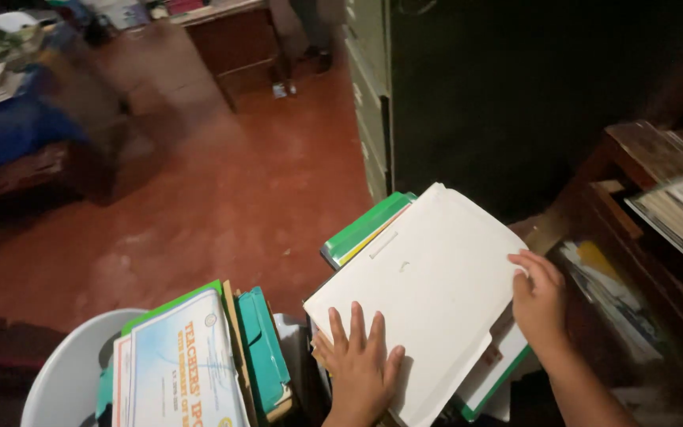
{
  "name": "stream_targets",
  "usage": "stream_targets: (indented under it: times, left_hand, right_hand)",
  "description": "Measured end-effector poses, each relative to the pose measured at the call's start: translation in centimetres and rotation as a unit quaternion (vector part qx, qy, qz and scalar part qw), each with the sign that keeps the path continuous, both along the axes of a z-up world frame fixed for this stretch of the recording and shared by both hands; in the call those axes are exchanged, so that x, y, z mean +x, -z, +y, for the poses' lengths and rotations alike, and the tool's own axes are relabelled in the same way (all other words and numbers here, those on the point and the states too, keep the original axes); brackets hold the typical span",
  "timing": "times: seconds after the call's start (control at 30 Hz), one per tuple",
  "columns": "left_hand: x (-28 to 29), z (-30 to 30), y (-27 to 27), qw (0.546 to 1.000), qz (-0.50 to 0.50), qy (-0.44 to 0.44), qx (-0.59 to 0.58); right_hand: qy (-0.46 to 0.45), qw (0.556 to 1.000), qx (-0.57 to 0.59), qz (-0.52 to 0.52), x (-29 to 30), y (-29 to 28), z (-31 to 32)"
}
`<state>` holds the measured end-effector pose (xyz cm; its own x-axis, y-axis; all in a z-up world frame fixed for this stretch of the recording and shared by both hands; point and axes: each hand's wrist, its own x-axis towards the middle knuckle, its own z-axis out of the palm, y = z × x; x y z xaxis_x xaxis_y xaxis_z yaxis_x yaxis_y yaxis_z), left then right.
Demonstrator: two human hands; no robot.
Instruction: Wiping dust off various file folders using a cloth and then organizing them onto a wooden shelf.
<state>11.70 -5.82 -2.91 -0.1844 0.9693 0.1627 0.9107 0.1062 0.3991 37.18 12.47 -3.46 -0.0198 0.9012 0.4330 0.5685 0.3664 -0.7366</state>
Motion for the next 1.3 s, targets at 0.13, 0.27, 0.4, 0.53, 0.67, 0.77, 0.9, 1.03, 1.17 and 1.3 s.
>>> stream_targets:
  times: [0.13,0.27,0.4,0.53,0.67,0.77,0.9,1.03,1.17,1.3]
  left_hand:
    - [1.3,-0.4,0.8,0.998,0.028,-0.054,0.026]
    - [1.8,-0.4,3.1,0.991,0.05,-0.115,0.035]
    - [2.7,-0.7,3.9,0.977,0.014,-0.202,0.059]
    - [3.0,-1.4,3.4,0.928,-0.257,-0.267,0.021]
    - [3.0,-0.9,2.8,0.848,-0.434,-0.298,-0.063]
    - [3.4,-1.1,1.3,0.821,-0.488,-0.293,-0.049]
    - [2.6,-0.9,3.5,0.819,-0.48,-0.31,-0.051]
    - [2.7,-1.3,1.4,0.751,-0.553,-0.358,-0.041]
    - [3.2,-1.8,-0.3,0.688,-0.649,-0.324,0.007]
    - [3.7,-0.8,-1.4,0.67,-0.653,-0.352,0.001]
  right_hand:
    - [-0.119,0.986,0.099,-0.066,-1.7,-0.7,0.9]
    - [-0.221,0.965,0.017,-0.143,-3.0,-0.8,2.0]
    - [-0.216,0.957,0.027,-0.192,-2.4,3.1,5.8]
    - [-0.183,0.96,0.007,-0.211,-1.1,4.4,7.9]
    - [-0.129,0.961,-0.142,-0.2,-0.9,4.2,10.1]
    - [-0.128,0.963,-0.175,-0.16,-0.4,5.2,12.7]
    - [-0.122,0.944,-0.265,-0.156,0.2,2.0,13.5]
    - [-0.13,0.916,-0.364,-0.107,1.0,1.8,14.5]
    - [-0.146,0.877,-0.456,-0.023,0.2,-1.5,13.4]
    - [-0.152,0.86,-0.487,-0.027,0.1,-2.6,13.7]
